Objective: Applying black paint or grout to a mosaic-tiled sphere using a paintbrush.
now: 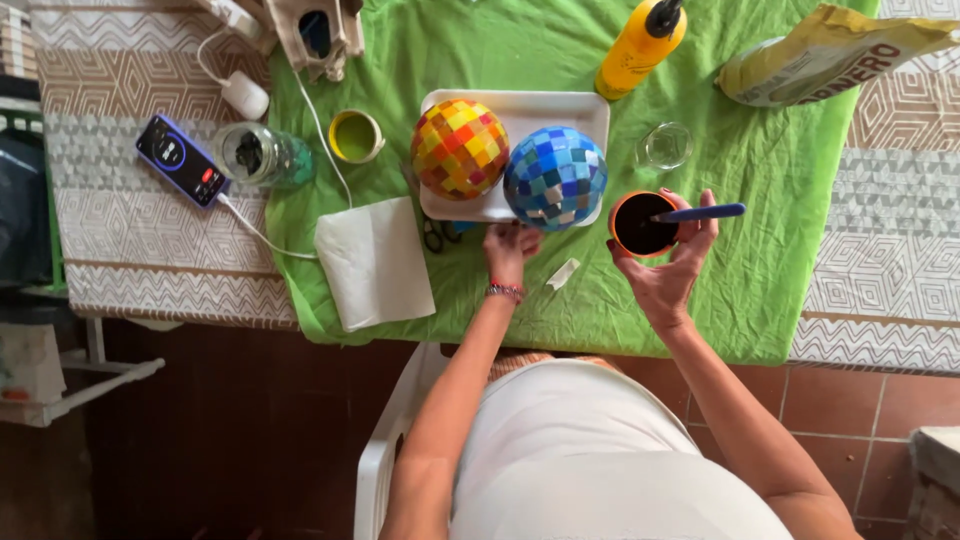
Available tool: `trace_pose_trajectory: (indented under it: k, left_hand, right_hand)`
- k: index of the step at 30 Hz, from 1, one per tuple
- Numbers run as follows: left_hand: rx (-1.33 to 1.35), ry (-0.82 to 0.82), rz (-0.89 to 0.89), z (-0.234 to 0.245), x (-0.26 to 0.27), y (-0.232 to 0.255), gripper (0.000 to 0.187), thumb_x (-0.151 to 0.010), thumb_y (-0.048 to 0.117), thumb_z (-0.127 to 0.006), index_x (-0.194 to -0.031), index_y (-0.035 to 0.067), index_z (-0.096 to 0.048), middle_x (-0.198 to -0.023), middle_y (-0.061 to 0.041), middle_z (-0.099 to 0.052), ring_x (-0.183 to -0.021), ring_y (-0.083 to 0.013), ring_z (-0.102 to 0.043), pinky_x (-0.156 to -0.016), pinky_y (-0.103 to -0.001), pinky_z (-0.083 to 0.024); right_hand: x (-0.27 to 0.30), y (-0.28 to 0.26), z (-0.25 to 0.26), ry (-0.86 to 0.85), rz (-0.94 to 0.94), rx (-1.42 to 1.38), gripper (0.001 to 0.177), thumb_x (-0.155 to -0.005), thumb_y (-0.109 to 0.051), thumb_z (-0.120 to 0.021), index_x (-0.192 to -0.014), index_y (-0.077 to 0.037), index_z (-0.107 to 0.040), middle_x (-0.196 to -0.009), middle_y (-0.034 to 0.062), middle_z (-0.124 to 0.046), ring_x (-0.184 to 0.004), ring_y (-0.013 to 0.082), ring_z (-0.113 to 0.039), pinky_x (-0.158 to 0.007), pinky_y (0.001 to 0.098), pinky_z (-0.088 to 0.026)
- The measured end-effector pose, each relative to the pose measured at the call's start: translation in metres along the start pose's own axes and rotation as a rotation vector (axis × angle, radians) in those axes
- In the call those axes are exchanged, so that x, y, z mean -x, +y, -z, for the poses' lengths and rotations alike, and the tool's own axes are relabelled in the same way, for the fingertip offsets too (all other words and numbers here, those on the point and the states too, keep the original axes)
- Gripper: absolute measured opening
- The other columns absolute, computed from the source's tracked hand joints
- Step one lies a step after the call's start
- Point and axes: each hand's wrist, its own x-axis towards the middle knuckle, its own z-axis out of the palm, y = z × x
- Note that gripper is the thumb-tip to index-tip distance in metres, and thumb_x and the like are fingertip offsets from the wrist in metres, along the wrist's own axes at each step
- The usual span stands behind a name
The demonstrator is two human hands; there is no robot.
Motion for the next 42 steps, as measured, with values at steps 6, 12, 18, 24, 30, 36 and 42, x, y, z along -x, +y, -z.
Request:
trace_pose_trajectory:
  k: [6,12,18,24,30,36,42]
  left_hand:
    - [-1.496,0.147,-1.200,0.080,0.068,0.047,0.034,-0.091,0.005,-0.052,-0.118,0.021,-0.067,-0.133,-0.004,-0.059,-0.123,-0.0269,-0.053,-0.093,-0.046,-0.047]
    - [-1.560,0.010,-1.613,0.121,0.007,0.057,0.042,-0.100,0.011,-0.041,-0.135,0.024,-0.060,-0.140,-0.001,-0.056,-0.127,-0.0221,-0.051,-0.108,-0.054,-0.035]
    - [-1.496,-0.177,-1.739,0.140,-0.010,0.095,0.034,-0.103,0.010,-0.045,-0.130,0.021,-0.062,-0.131,-0.005,-0.056,-0.121,-0.0304,-0.053,-0.096,-0.050,-0.044]
    - [-1.514,-0.082,-1.734,0.166,-0.027,0.150,0.024,-0.101,0.009,-0.050,-0.116,0.018,-0.067,-0.120,-0.010,-0.060,-0.121,-0.0312,-0.054,-0.103,-0.050,-0.043]
    - [-1.470,0.035,-1.614,0.191,-0.062,0.149,0.009,-0.092,0.009,-0.067,-0.101,0.012,-0.068,-0.111,-0.011,-0.060,-0.112,-0.0307,-0.059,-0.098,-0.047,-0.049]
    - [-1.304,0.355,-1.256,0.155,-0.015,0.170,0.059,-0.072,0.005,-0.082,-0.123,0.003,-0.051,-0.129,-0.020,-0.049,-0.118,-0.0386,-0.054,-0.092,-0.049,-0.054]
    - [-1.281,0.223,-0.728,0.148,-0.007,0.183,0.036,-0.090,-0.005,-0.058,-0.126,0.000,-0.058,-0.110,-0.017,-0.064,-0.098,-0.0354,-0.068,-0.083,-0.044,-0.058]
  right_hand:
    - [0.019,-0.022,-0.008,-0.079,-0.004,-0.010,0.125,-0.066,-0.004,-0.099,-0.159,0.001,-0.016,-0.142,0.0235,-0.057,-0.133,0.0281,-0.057,-0.117,0.0360,-0.040]
    - [0.032,-0.035,-0.023,-0.145,-0.012,0.012,0.127,-0.065,-0.007,-0.100,-0.160,-0.003,-0.016,-0.144,0.0222,-0.057,-0.135,0.0276,-0.056,-0.118,0.0376,-0.040]
    - [0.039,-0.050,-0.049,-0.155,0.008,0.016,0.124,-0.065,-0.001,-0.099,-0.159,0.000,-0.018,-0.139,0.0237,-0.059,-0.128,0.0282,-0.059,-0.114,0.0377,-0.042]
    - [0.032,-0.055,-0.067,-0.174,0.065,0.024,0.125,-0.066,0.000,-0.099,-0.160,-0.001,-0.017,-0.139,0.0261,-0.059,-0.128,0.0304,-0.059,-0.113,0.0393,-0.042]
    - [0.021,-0.063,-0.086,-0.155,0.078,0.029,0.122,-0.070,-0.002,-0.100,-0.160,-0.004,-0.018,-0.140,0.0251,-0.059,-0.127,0.0291,-0.059,-0.111,0.0388,-0.043]
    - [0.026,-0.067,-0.095,-0.138,0.043,0.023,0.123,-0.068,-0.002,-0.098,-0.161,-0.004,-0.019,-0.141,0.0248,-0.058,-0.125,0.0264,-0.058,-0.111,0.0370,-0.043]
    - [0.027,-0.070,-0.101,-0.125,0.019,0.016,0.124,-0.065,-0.003,-0.099,-0.160,-0.003,-0.019,-0.139,0.0238,-0.059,-0.125,0.0276,-0.060,-0.111,0.0355,-0.043]
